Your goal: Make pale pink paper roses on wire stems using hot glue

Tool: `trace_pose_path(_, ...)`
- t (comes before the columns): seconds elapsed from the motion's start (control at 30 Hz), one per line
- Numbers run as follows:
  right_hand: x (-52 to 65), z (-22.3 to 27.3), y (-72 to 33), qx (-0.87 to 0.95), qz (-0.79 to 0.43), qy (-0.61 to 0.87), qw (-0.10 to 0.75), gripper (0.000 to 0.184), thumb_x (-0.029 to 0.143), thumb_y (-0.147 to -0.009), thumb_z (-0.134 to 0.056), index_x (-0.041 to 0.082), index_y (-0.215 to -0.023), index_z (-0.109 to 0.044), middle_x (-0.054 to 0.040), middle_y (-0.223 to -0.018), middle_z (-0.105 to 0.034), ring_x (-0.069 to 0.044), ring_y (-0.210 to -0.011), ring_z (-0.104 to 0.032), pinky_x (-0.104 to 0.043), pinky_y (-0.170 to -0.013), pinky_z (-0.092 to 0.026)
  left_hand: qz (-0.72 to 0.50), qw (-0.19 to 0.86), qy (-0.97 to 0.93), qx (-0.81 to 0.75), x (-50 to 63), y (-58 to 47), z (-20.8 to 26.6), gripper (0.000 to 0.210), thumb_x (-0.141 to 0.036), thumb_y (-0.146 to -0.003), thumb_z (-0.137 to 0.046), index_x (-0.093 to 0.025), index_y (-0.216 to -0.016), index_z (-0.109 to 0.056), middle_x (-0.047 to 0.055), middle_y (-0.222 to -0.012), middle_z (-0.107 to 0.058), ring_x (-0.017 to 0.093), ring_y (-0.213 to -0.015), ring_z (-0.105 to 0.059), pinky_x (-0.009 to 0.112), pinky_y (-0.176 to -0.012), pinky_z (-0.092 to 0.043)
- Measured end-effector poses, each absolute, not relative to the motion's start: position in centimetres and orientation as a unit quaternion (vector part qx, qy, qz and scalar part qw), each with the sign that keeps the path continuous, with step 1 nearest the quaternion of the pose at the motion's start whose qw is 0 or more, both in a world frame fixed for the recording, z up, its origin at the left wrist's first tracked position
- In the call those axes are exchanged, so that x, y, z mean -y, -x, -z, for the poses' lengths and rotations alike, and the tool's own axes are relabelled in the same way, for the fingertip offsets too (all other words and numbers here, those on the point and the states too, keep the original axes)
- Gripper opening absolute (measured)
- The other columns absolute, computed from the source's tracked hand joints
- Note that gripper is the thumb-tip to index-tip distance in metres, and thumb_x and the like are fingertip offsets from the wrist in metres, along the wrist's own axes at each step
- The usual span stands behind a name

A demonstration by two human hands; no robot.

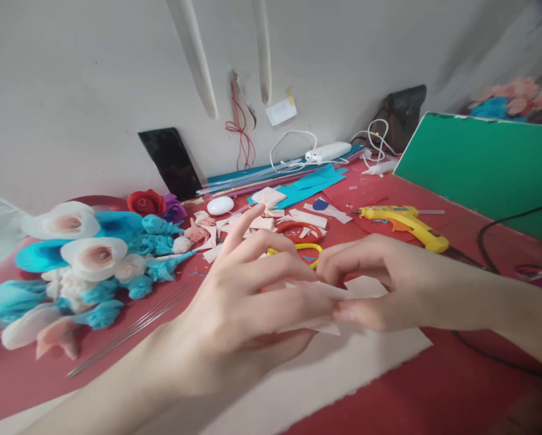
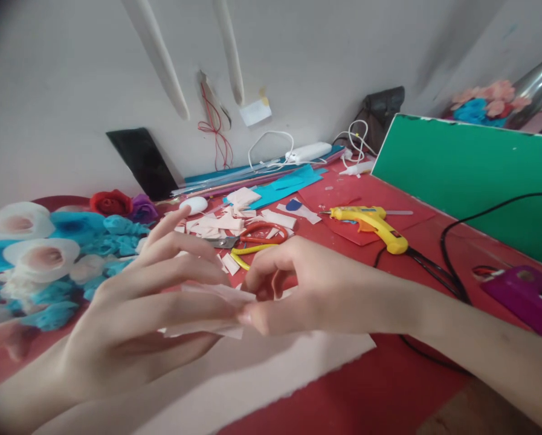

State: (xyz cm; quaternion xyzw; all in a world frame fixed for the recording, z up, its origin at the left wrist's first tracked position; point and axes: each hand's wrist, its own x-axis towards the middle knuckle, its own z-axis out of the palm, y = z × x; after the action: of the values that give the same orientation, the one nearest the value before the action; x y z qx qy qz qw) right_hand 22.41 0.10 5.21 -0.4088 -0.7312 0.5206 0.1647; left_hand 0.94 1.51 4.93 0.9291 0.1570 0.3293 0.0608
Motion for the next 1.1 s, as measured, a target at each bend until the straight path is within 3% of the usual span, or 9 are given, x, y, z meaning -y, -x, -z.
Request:
trace_pose_path(0.23, -0.1, -5.3, -22.5, 0.751, -0.498, 0.400, 0.165, 0.013, 0.038, -0.082, -0.061, 0.025, -0.080, -0.063, 0.0053, -0.077, -0.058, -0.009, -0.072, -0.053, -0.018, -0.058, -0.040, -0.320, -0.021, -0.937, -0.134, -1.4, -0.8, -5.1, 0.014, -0.015, -0.074, -0.064, -0.026, -0.084, -0.066, -0.004, -0.082, -0.072, 0.017, -0.084, -0.058, 0.051, -0.112, -0.015)
trace_pose_path(0.4, 0.0, -5.2, -22.5, 0.769, -0.480, 0.382, 0.179, 0.013, 0.037, -0.081, -0.064, 0.024, -0.080, -0.063, 0.0052, -0.081, -0.061, -0.010, -0.080, -0.056, -0.018, -0.067, -0.043, -0.327, -0.042, -0.935, -0.130, -1.3, -1.0, -5.0, 0.019, -0.012, -0.071, -0.069, -0.029, -0.080, -0.066, -0.008, -0.068, -0.070, 0.015, -0.079, -0.061, 0.047, -0.113, -0.016)
trace_pose_path(0.6, -0.4, -5.3, -22.6, 0.771, -0.487, 0.376, 0.168, 0.009, 0.031, -0.080, -0.063, 0.022, -0.082, -0.065, 0.0027, -0.084, -0.063, -0.013, -0.081, -0.057, -0.022, -0.071, -0.045, -0.329, -0.024, -0.932, -0.147, -1.3, -0.9, -4.8, 0.018, -0.009, -0.070, -0.067, -0.027, -0.073, -0.065, -0.011, -0.071, -0.072, 0.011, -0.070, -0.061, 0.042, -0.116, -0.010)
trace_pose_path(0.77, -1.0, -5.3, -22.8, 0.771, -0.487, 0.384, 0.143, 0.013, 0.034, -0.083, -0.060, 0.023, -0.089, -0.065, 0.0023, -0.088, -0.063, -0.014, -0.084, -0.058, -0.024, -0.075, -0.044, -0.344, -0.052, -0.930, -0.117, -1.7, -0.9, -4.1, 0.013, -0.014, -0.070, -0.068, -0.025, -0.078, -0.064, -0.006, -0.075, -0.074, 0.016, -0.077, -0.064, 0.048, -0.112, -0.020)
trace_pose_path(0.9, -1.4, -5.5, -22.7, 0.767, -0.496, 0.383, 0.140, 0.017, 0.036, -0.082, -0.062, 0.020, -0.088, -0.064, 0.0007, -0.087, -0.062, -0.014, -0.082, -0.057, -0.023, -0.071, -0.044, -0.341, -0.069, -0.928, -0.129, -1.6, -0.8, -4.1, 0.016, -0.012, -0.070, -0.067, -0.026, -0.079, -0.063, -0.006, -0.072, -0.073, 0.016, -0.077, -0.064, 0.049, -0.112, -0.020)
trace_pose_path(0.97, -1.3, -5.8, -22.6, 0.761, -0.467, 0.405, 0.196, 0.017, 0.035, -0.082, -0.061, 0.018, -0.080, -0.062, 0.0007, -0.080, -0.059, -0.012, -0.075, -0.054, -0.022, -0.065, -0.043, -0.339, -0.077, -0.927, -0.138, -1.4, -0.5, -4.2, 0.020, -0.009, -0.068, -0.067, -0.025, -0.078, -0.062, -0.006, -0.071, -0.072, 0.016, -0.076, -0.065, 0.048, -0.111, -0.020)
trace_pose_path(1.1, 0.6, -6.5, -22.3, 0.698, -0.385, 0.426, 0.428, 0.036, 0.038, -0.089, -0.051, 0.019, -0.059, -0.047, 0.0030, -0.059, -0.043, -0.009, -0.059, -0.043, -0.022, -0.054, -0.036, -0.362, -0.049, -0.912, -0.185, -1.1, 0.9, -3.7, 0.018, -0.013, -0.072, -0.062, -0.028, -0.082, -0.060, -0.005, -0.068, -0.069, 0.017, -0.076, -0.064, 0.046, -0.111, -0.022)
